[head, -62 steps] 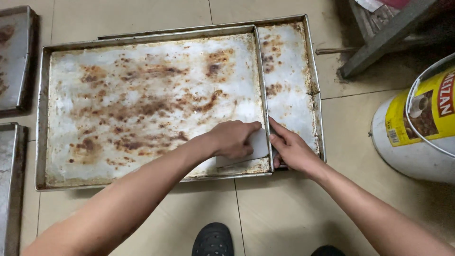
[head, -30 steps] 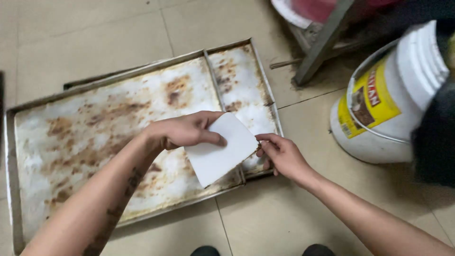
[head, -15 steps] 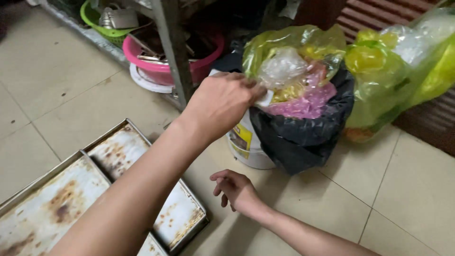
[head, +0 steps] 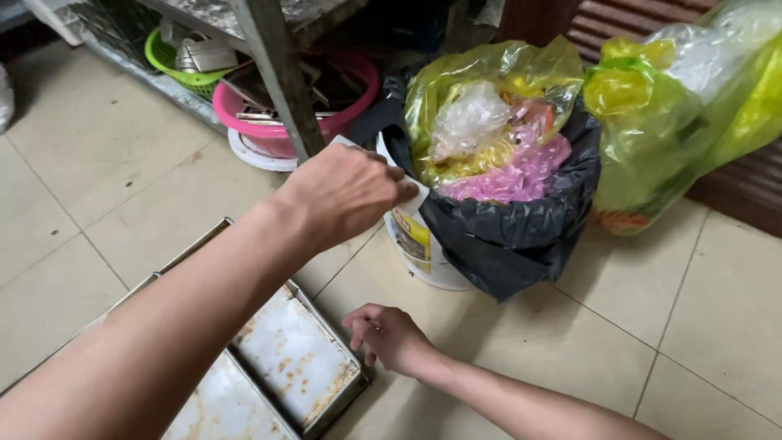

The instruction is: Scraping burnt residue off metal baking trays using a plastic scraper.

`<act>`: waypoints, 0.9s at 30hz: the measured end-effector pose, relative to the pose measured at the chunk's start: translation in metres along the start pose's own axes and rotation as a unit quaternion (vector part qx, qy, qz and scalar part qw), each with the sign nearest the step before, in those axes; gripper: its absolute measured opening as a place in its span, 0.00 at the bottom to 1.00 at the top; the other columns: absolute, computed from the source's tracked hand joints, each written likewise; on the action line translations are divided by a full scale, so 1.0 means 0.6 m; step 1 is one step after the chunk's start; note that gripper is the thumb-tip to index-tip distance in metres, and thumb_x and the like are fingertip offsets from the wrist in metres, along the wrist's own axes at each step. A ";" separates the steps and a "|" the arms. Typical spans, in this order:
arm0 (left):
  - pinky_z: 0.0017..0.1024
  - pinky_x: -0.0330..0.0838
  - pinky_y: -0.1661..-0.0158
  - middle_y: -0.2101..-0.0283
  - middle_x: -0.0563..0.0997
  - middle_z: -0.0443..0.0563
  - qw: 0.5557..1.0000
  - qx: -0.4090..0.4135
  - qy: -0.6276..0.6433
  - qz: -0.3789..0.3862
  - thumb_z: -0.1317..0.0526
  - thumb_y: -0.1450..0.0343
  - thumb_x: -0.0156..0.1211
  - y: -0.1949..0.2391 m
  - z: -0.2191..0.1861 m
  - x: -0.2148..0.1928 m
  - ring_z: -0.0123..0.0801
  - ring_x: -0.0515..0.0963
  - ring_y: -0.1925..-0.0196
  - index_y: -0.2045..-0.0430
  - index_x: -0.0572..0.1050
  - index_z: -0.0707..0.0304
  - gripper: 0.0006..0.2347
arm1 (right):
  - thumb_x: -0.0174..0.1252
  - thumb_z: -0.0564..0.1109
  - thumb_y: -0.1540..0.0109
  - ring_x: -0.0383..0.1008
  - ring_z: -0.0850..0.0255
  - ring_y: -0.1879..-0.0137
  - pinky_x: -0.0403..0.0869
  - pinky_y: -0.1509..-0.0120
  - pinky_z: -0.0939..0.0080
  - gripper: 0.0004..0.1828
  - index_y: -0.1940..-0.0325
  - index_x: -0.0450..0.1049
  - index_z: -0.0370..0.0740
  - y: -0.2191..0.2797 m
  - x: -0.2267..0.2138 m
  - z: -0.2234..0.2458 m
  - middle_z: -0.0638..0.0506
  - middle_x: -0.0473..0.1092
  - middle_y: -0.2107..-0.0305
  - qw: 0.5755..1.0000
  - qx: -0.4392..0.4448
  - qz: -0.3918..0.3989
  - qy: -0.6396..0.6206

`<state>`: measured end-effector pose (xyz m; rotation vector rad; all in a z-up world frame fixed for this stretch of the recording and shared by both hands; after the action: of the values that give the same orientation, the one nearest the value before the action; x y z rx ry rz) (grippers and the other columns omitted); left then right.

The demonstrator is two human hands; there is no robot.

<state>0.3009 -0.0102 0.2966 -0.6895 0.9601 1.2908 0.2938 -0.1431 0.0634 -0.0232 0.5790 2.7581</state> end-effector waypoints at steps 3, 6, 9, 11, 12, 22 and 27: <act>0.38 0.75 0.72 0.72 0.82 0.50 0.999 0.005 -0.031 0.035 0.63 0.26 0.47 0.002 0.008 -0.012 0.40 0.84 0.69 0.59 0.78 0.51 0.10 | 0.46 0.46 0.30 0.72 0.68 0.75 0.73 0.67 0.67 0.15 0.47 0.75 0.36 -0.031 0.009 -0.044 0.53 0.76 0.69 0.999 -0.025 0.026 -0.018; 0.39 0.76 0.71 0.72 0.83 0.50 0.998 0.006 -0.037 0.050 0.63 0.26 0.48 0.017 0.008 -0.028 0.41 0.84 0.70 0.61 0.79 0.51 0.09 | 0.47 0.46 0.30 0.72 0.69 0.74 0.72 0.65 0.69 0.16 0.46 0.75 0.35 -0.028 0.015 -0.042 0.53 0.76 0.68 0.999 -0.039 0.033 -0.016; 0.40 0.77 0.71 0.68 0.84 0.54 0.992 0.015 0.050 -0.118 0.66 0.31 0.50 0.047 0.025 0.011 0.44 0.85 0.69 0.57 0.79 0.54 0.12 | 0.47 0.45 0.30 0.73 0.71 0.73 0.73 0.65 0.69 0.15 0.46 0.75 0.38 -0.017 0.016 -0.019 0.53 0.76 0.68 0.999 -0.028 0.044 -0.014; 0.41 0.76 0.69 0.66 0.85 0.55 0.981 -0.026 0.113 -0.156 0.67 0.32 0.51 0.073 0.030 0.003 0.47 0.84 0.67 0.55 0.79 0.54 0.14 | 0.47 0.46 0.30 0.72 0.70 0.74 0.72 0.66 0.69 0.15 0.46 0.75 0.38 -0.018 0.022 -0.017 0.53 0.76 0.69 0.998 -0.036 0.044 -0.018; 0.43 0.76 0.67 0.65 0.85 0.57 0.963 -0.069 0.175 -0.195 0.69 0.34 0.53 0.088 0.033 0.000 0.49 0.84 0.65 0.52 0.79 0.54 0.17 | 0.48 0.46 0.30 0.71 0.70 0.75 0.72 0.68 0.68 0.15 0.47 0.75 0.38 -0.017 0.025 -0.017 0.53 0.75 0.69 0.998 -0.043 0.044 -0.020; 0.38 0.77 0.66 0.64 0.85 0.53 0.675 -0.474 0.556 -0.101 0.63 0.28 0.59 0.393 -0.006 0.120 0.35 0.84 0.65 0.54 0.73 0.65 0.10 | 0.50 0.48 0.31 0.77 0.67 0.67 0.76 0.66 0.63 0.18 0.41 0.72 0.38 -0.083 0.050 -0.063 0.51 0.77 0.64 0.994 -0.045 0.096 -0.017; 0.29 0.77 0.62 0.63 0.85 0.51 0.478 -0.647 0.564 -0.188 0.63 0.29 0.59 0.660 -0.143 0.244 0.28 0.82 0.63 0.54 0.77 0.66 0.11 | 0.53 0.52 0.34 0.77 0.62 0.57 0.77 0.52 0.62 0.28 0.31 0.64 0.41 -0.103 0.137 -0.050 0.46 0.76 0.58 0.979 0.012 0.172 0.111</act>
<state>-0.1039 0.0543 0.1629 -3.0468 0.4438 0.8014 0.2340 -0.0762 0.0056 -0.2497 0.7364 3.1081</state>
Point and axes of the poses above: each hand's wrist, its own y-axis away from the middle knuckle, its own x-axis out of the palm, z = x × y, the point moved 1 cm from there along -y, towards the middle knuckle
